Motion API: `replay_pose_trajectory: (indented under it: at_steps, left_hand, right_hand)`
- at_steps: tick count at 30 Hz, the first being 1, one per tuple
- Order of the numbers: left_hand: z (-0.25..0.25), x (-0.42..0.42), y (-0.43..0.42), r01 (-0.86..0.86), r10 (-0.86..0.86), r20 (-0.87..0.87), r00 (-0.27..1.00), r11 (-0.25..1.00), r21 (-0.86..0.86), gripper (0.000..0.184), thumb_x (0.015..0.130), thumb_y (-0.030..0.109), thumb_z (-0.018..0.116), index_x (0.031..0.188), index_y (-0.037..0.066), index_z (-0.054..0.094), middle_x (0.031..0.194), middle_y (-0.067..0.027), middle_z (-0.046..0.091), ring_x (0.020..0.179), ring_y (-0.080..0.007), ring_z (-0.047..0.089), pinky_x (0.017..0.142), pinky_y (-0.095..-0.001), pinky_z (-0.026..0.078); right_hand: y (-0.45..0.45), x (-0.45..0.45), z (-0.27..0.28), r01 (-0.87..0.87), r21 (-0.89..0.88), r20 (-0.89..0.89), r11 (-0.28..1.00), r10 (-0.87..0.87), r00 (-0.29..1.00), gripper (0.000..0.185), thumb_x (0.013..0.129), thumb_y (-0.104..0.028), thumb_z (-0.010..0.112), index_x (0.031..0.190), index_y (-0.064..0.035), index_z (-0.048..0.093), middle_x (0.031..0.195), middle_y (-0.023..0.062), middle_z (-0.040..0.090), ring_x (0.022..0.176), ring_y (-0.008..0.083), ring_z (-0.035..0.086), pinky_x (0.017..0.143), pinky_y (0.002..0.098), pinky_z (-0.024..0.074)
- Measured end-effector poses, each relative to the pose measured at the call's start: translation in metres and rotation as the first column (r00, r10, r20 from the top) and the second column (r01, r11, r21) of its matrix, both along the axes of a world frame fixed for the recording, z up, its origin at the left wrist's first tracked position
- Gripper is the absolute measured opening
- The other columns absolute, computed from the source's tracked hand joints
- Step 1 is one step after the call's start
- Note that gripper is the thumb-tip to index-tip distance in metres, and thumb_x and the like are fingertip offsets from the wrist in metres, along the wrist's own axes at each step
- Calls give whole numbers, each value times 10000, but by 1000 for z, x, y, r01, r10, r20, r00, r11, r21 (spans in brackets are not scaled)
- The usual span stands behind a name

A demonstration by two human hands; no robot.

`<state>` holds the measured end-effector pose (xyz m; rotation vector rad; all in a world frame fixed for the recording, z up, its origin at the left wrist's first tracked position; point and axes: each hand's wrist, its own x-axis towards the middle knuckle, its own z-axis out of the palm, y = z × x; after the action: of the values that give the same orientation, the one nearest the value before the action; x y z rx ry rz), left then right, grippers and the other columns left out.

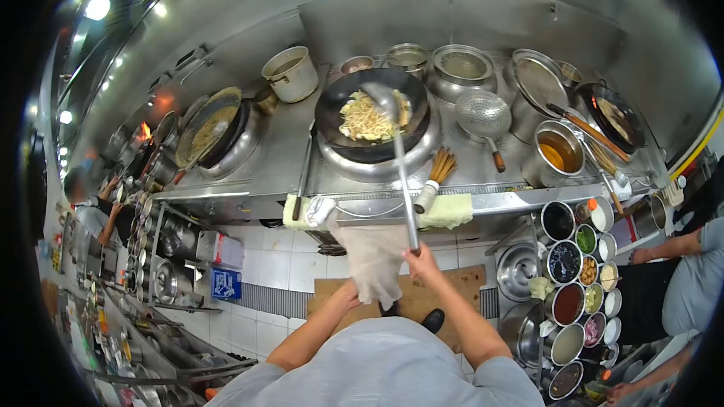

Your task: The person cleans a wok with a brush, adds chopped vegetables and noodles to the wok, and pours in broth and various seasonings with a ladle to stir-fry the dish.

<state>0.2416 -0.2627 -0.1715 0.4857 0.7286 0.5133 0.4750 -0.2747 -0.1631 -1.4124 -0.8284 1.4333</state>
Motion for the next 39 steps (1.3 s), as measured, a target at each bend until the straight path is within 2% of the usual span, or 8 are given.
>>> replay_pose_trajectory:
  at_steps: [5, 7, 18, 20, 23, 25, 33, 39]
  left_hand:
    - [-30, 36, 26, -32, 418, -396, 818, 719, 694, 195, 912, 84, 519, 1071, 0, 595, 997, -84, 643, 862, -178, 618, 734, -340, 528]
    - [-25, 32, 56, -339, 611, -293, 735, 705, 623, 217, 908, 55, 464, 1066, -10, 597, 991, -100, 646, 914, -196, 621, 781, -355, 529]
    - [12, 54, 105, -539, 791, -208, 575, 558, 631, 221, 917, 119, 531, 1076, -17, 602, 1014, -92, 653, 928, -195, 602, 824, -347, 476]
    - [29, 44, 107, -433, 767, -258, 587, 567, 701, 234, 912, 130, 533, 1063, -34, 605, 1011, -129, 660, 925, -222, 609, 826, -362, 470]
    - [19, 34, 107, -243, 687, -415, 597, 647, 722, 268, 912, 152, 512, 1035, -64, 611, 1008, -208, 665, 928, -281, 623, 825, -395, 462]
    - [-14, 41, 94, -173, 609, -518, 601, 732, 659, 291, 918, 164, 488, 1021, -79, 613, 1009, -251, 664, 932, -313, 630, 823, -412, 460]
    - [-30, 34, 102, -375, 722, -479, 500, 679, 631, 355, 939, 234, 416, 963, -61, 612, 910, -259, 668, 866, -385, 637, 787, -447, 463]
    - [-40, 56, 105, -257, 754, -477, 451, 622, 740, 199, 877, 111, 553, 958, -69, 573, 849, -193, 637, 805, -319, 607, 800, -409, 468]
  right_hand:
    - [7, -83, -131, 92, 386, -87, 918, -64, 994, 284, 871, -221, 637, 1026, 4, 558, 708, 118, 628, 601, 308, 616, 597, 433, 514]
    - [-5, -63, -79, -327, 155, 678, 932, 141, 722, 334, 852, -226, 618, 1058, 29, 555, 764, 190, 639, 704, 407, 611, 684, 445, 503]
    - [-24, -70, -58, -306, 153, 460, 940, 207, 864, 306, 806, -144, 608, 1080, -10, 620, 728, 42, 588, 594, 166, 579, 581, 346, 473]
    - [26, -63, -14, -783, -221, 571, 581, 728, 379, 291, 851, -210, 615, 1043, 8, 632, 858, 91, 656, 801, 219, 627, 727, 383, 487]
    - [55, -59, 58, -711, 122, 848, 693, 300, 438, 366, 916, -253, 586, 1158, 22, 593, 1158, 174, 624, 1096, 261, 574, 928, 385, 444]
    - [72, -84, 50, -4, 489, 227, 872, -122, 966, 462, 952, -264, 550, 1315, 17, 494, 1350, 209, 492, 1255, 320, 466, 1071, 393, 346]
    - [-43, -66, -25, -272, 124, 702, 954, 110, 704, 493, 963, -176, 534, 1398, 9, 396, 1366, 198, 465, 1256, 344, 467, 1057, 390, 374]
    - [-32, -76, -29, -156, -141, 62, 978, 166, 984, 403, 958, -196, 533, 1315, -25, 456, 967, 188, 614, 853, 356, 619, 775, 414, 494]
